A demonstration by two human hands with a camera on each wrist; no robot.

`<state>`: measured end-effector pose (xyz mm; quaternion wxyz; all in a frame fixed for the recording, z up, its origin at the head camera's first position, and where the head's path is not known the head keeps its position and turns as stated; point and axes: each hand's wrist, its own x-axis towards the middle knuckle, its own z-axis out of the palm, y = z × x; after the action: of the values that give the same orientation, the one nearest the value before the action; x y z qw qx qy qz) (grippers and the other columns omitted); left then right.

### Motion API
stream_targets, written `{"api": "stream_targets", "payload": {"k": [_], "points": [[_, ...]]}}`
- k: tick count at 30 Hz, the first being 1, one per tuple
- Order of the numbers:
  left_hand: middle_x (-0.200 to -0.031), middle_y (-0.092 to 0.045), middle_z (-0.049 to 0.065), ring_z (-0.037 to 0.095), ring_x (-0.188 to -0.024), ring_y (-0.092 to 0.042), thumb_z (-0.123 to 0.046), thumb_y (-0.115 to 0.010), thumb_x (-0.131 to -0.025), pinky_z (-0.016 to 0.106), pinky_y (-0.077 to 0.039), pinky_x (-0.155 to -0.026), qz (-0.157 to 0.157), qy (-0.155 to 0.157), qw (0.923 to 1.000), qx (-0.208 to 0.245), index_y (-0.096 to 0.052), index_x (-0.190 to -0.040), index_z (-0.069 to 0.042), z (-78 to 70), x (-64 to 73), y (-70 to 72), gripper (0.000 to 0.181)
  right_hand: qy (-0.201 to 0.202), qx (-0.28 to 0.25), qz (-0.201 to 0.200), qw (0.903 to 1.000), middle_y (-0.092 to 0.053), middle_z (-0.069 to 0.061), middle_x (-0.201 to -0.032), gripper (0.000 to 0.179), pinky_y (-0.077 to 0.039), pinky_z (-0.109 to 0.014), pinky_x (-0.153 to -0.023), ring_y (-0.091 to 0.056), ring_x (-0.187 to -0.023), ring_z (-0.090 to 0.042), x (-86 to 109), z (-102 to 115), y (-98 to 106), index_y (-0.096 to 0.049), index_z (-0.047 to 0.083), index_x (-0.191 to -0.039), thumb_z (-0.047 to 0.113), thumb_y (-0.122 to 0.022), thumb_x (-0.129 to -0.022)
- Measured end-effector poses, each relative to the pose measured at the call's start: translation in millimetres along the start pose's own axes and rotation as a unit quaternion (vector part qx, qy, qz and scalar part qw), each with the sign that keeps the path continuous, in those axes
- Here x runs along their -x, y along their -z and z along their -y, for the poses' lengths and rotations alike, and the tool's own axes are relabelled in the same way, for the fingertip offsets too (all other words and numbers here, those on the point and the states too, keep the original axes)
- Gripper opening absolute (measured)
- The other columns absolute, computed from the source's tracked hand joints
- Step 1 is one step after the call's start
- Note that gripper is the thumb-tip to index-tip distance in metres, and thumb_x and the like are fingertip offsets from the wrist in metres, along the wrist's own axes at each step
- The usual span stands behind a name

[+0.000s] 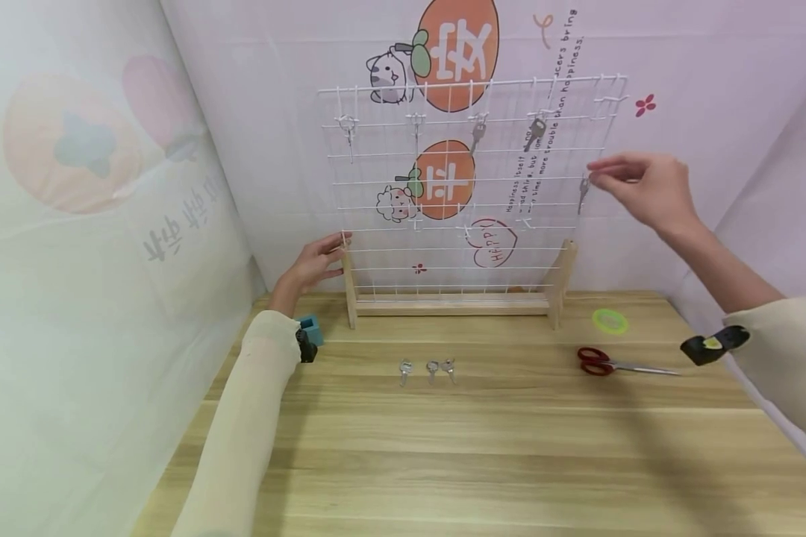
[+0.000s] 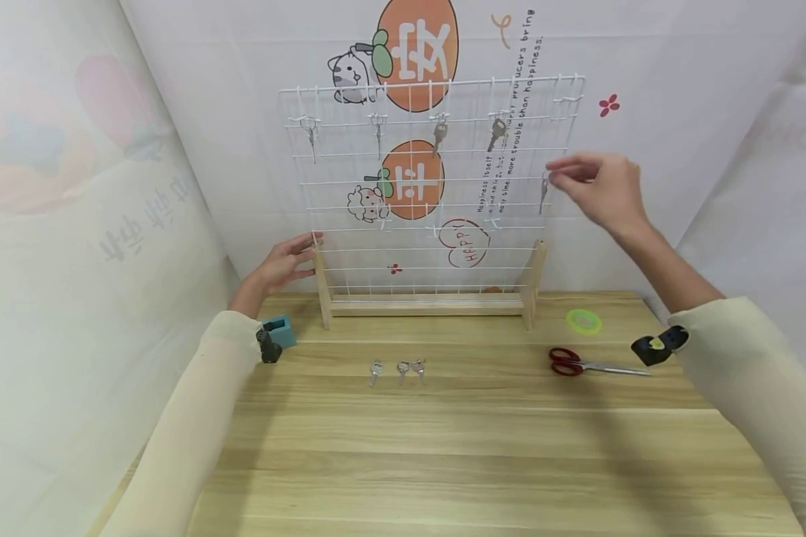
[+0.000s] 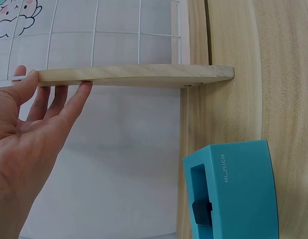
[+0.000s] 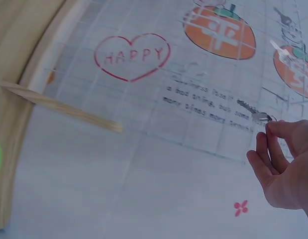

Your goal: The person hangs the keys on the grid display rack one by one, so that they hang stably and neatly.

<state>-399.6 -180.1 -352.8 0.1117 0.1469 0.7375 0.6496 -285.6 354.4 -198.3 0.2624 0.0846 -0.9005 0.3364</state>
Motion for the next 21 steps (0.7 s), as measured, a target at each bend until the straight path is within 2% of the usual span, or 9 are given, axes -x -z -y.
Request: {"api": "stream_targets", "payload": {"k": [3, 7, 8, 11, 14, 15, 21], "points": [[-0.169, -0.028, 0.012, 0.031, -0.155, -0.027, -0.008, -0.044, -0.112, 0.06, -0.034, -0.119, 0.0, 0.003, 1.0, 0.005, -0.035, -0.163, -0.009, -2.5, 1.6, -1.0, 0.051, -0.015, -0.017, -0.021, 0.9995, -0.071, 0.033, -0.094, 0.031, -0.045, -0.003, -0.069, -0.059, -0.08, 0.021, -11.5, 6, 11, -0.077, 0.014, -0.125, 0.027, -0.077, -0.097], [-0.169, -0.027, 0.014, 0.033, -0.155, -0.026, -0.005, -0.044, -0.112, 0.062, -0.033, -0.119, 0.007, 0.006, 0.9999, 0.013, -0.033, -0.163, -0.007, -8.7, 5.6, -2.6, 0.052, -0.034, -0.046, -0.054, 0.9969, -0.073, 0.03, -0.098, 0.031, -0.046, -0.006, -0.079, -0.061, -0.083, 0.019, -22.5, 13, 24, -0.077, 0.019, -0.126, 0.028, -0.077, -0.096], [-0.169, -0.027, 0.015, 0.034, -0.155, -0.026, -0.005, -0.044, -0.112, 0.062, -0.033, -0.119, 0.009, 0.006, 0.9999, 0.013, -0.033, -0.163, -0.006, -10.2, 6.7, -2.8, 0.052, -0.037, -0.056, -0.066, 0.9956, -0.074, 0.027, -0.099, 0.031, -0.045, -0.007, -0.087, -0.061, -0.085, 0.018, -24.6, 15, 27, -0.077, 0.019, -0.126, 0.028, -0.077, -0.096], [-0.169, -0.027, 0.015, 0.034, -0.155, -0.026, -0.004, -0.044, -0.112, 0.062, -0.033, -0.119, 0.012, 0.007, 0.9998, 0.013, -0.033, -0.163, -0.005, -13.3, 9.1, -3.2, 0.052, -0.043, -0.073, -0.095, 0.9919, -0.076, 0.023, -0.105, 0.03, -0.045, -0.012, -0.1, -0.062, -0.089, 0.016, -30.4, 21, 33, -0.077, 0.021, -0.126, 0.027, -0.076, -0.097], [-0.169, -0.027, 0.016, 0.034, -0.155, -0.027, -0.004, -0.044, -0.111, 0.062, -0.033, -0.119, 0.012, 0.007, 0.9998, 0.011, -0.033, -0.162, -0.005, -14.3, 10.0, -3.4, 0.052, -0.047, -0.087, -0.113, 0.9886, -0.076, 0.019, -0.111, 0.03, -0.043, -0.015, -0.107, -0.063, -0.092, 0.015, -35.2, 25, 37, -0.077, 0.02, -0.127, 0.026, -0.075, -0.098], [-0.169, -0.027, 0.016, 0.035, -0.155, -0.027, -0.004, -0.044, -0.111, 0.062, -0.033, -0.119, 0.012, 0.007, 0.9999, 0.011, -0.033, -0.163, -0.005, -14.3, 9.9, -3.5, 0.052, -0.05, -0.091, -0.116, 0.9879, -0.076, 0.019, -0.112, 0.03, -0.046, -0.015, -0.104, -0.064, -0.092, 0.014, -36.5, 26, 37, -0.076, 0.02, -0.127, 0.026, -0.074, -0.098], [-0.17, -0.026, 0.015, 0.034, -0.155, -0.026, -0.005, -0.044, -0.112, 0.062, -0.031, -0.12, 0.011, 0.009, 0.9998, 0.014, -0.033, -0.163, -0.007, -12.9, 9.0, -3.8, 0.053, -0.061, -0.121, -0.126, 0.9828, -0.076, 0.017, -0.114, 0.03, -0.046, -0.015, -0.105, -0.065, -0.095, 0.012, -43.0, 28, 40, -0.076, 0.019, -0.127, 0.024, -0.074, -0.098]]}}
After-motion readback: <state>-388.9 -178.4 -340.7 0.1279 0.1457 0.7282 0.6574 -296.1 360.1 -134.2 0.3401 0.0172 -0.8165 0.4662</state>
